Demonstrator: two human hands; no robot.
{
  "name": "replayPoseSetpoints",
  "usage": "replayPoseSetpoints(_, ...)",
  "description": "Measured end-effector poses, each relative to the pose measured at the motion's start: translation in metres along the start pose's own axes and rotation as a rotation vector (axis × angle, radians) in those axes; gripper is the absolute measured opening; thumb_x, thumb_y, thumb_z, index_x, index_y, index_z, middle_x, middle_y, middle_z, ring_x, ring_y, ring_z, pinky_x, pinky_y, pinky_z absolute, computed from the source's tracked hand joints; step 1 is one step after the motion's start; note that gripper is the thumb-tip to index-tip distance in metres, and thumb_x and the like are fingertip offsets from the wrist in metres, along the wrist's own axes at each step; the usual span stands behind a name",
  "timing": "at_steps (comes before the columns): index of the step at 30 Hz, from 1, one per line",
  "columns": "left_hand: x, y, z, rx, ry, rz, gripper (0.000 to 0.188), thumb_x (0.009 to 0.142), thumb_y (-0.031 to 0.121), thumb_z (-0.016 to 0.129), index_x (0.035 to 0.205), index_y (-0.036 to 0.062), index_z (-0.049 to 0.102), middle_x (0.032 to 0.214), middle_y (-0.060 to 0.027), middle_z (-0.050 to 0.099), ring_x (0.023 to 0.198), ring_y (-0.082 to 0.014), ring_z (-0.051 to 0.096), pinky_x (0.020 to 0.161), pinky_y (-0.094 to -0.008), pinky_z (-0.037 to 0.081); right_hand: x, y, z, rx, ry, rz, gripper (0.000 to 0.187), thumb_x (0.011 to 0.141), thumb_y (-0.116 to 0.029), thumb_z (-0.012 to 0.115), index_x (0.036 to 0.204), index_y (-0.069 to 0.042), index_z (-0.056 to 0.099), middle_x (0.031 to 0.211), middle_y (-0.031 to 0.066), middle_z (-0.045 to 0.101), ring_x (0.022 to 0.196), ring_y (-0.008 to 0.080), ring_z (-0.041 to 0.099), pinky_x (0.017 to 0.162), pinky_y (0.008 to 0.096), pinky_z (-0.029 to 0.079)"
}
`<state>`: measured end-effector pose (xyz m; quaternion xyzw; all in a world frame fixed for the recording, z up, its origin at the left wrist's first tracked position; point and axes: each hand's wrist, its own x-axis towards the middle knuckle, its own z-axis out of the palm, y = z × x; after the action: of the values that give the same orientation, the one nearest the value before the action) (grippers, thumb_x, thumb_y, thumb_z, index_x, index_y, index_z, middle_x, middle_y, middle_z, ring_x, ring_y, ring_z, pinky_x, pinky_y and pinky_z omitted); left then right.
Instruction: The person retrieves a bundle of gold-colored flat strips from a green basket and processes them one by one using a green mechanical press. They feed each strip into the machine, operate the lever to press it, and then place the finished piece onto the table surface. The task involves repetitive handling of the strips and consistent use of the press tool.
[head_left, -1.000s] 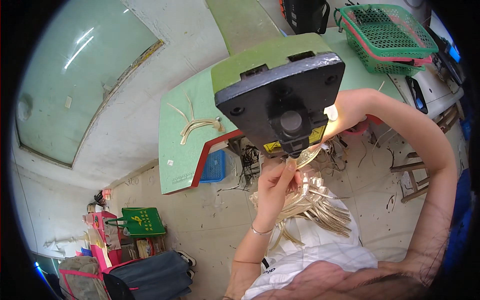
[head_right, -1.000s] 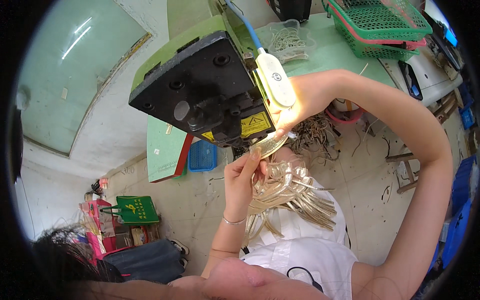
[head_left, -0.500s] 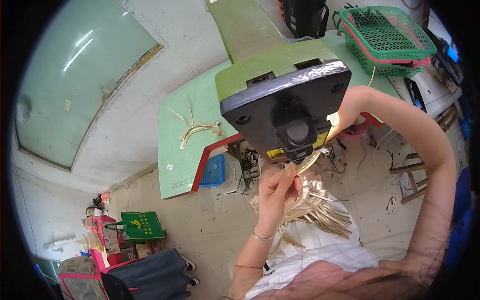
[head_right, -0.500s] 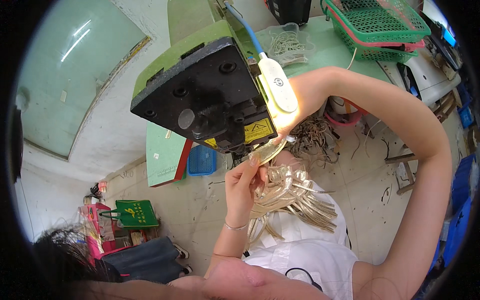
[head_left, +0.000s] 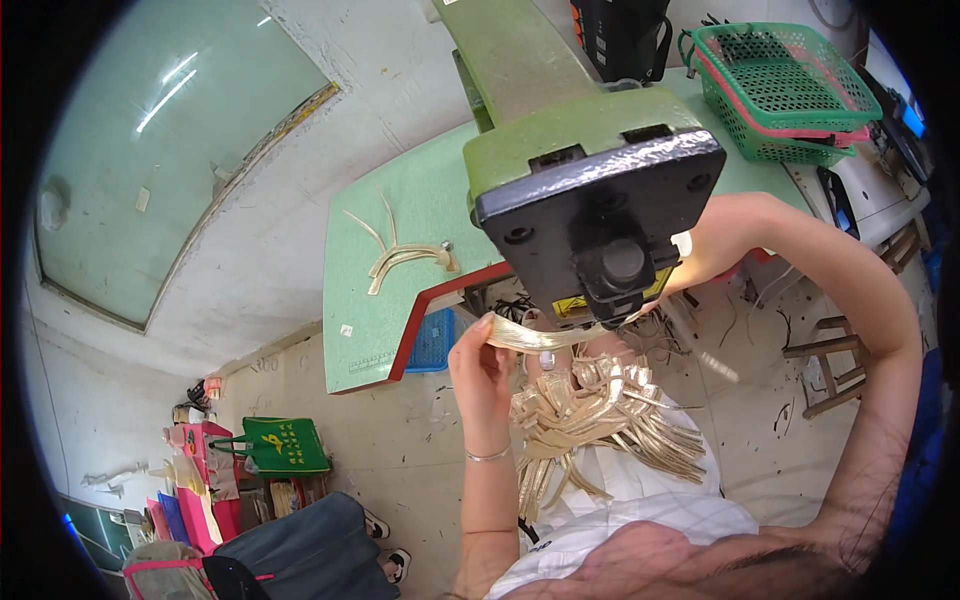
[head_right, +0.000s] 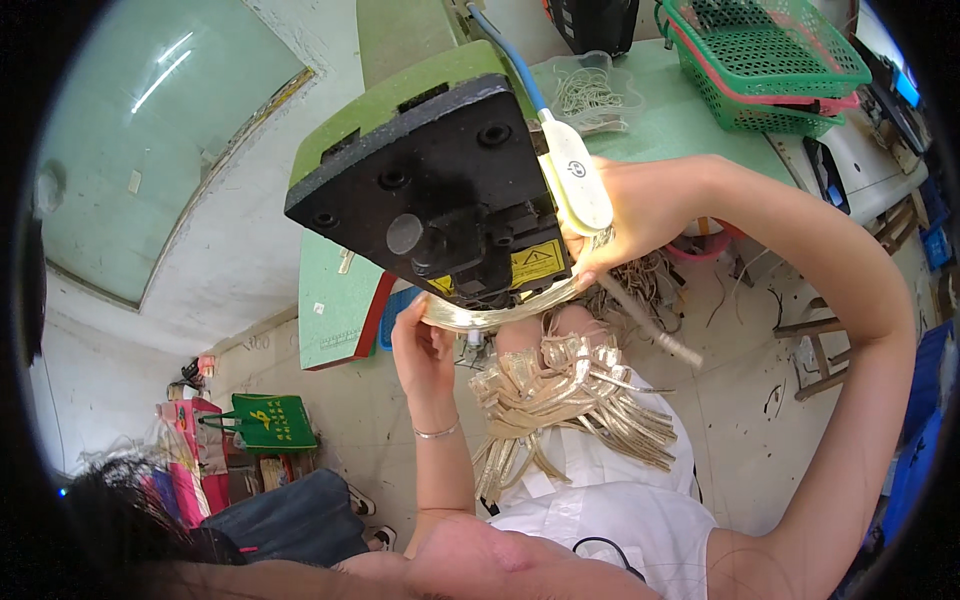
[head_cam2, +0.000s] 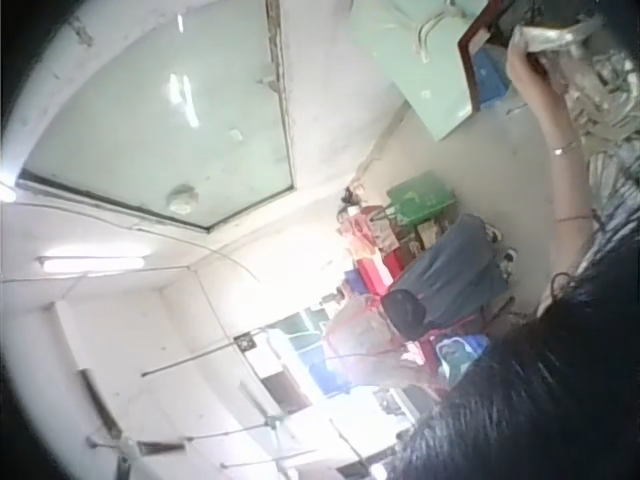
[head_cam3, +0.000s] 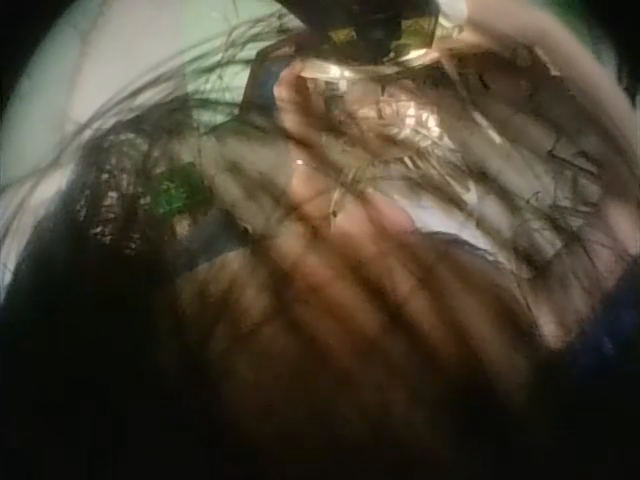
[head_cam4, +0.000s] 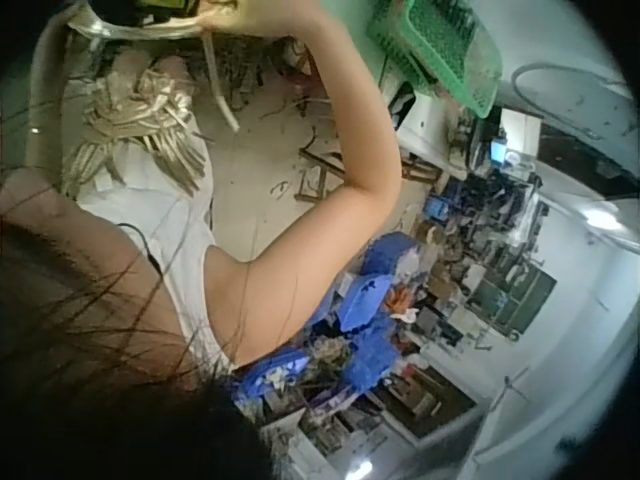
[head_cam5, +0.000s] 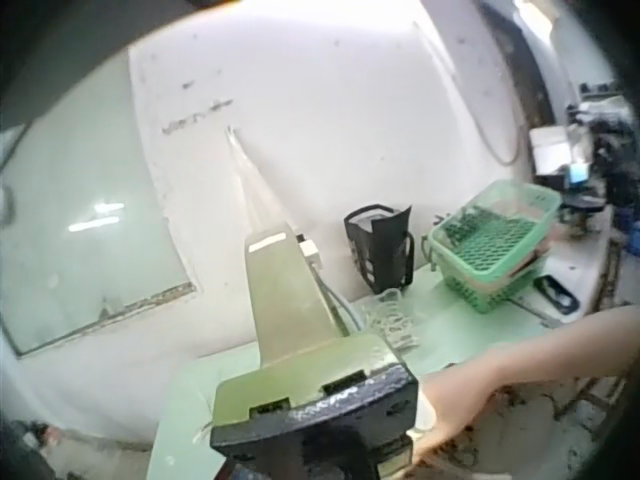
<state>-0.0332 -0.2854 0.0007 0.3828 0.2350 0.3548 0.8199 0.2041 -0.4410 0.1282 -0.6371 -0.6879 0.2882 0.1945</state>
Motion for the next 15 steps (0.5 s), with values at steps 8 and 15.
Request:
replayPoseSetpoints(8,-0.002,-0.062,-0.004,-0.196,-0.16,-0.284,0.023,0.093,0.019,0.05,0.104,0.0007,0.058,0.095,-0.0087,0.062,0.084,-0.016,0.058,0.075,-0.0308,0.048,0.004,0.008,0.007,0.066,0.008,-0.105,0.037,0.079,-0.034,0.07,0.102,-0.005,0.063,0.086,0.0074,0.065,0.078,0.0185,0.058,0.071,0.0293,0.046)
replayPoseSetpoints(15,-0.043,-0.048,0.066,0.176,-0.376,-0.239,0.033,0.091,0.017,0.058,0.114,-0.0071,0.058,0.099,-0.0137,0.065,0.091,-0.0183,0.063,0.079,-0.0284,0.05,0.011,-0.008,0.022,0.031,0.004,-0.102,0.046,0.082,-0.039,0.065,0.113,-0.006,0.059,0.105,0.0124,0.063,0.093,0.0275,0.058,0.083,0.0329,0.046)
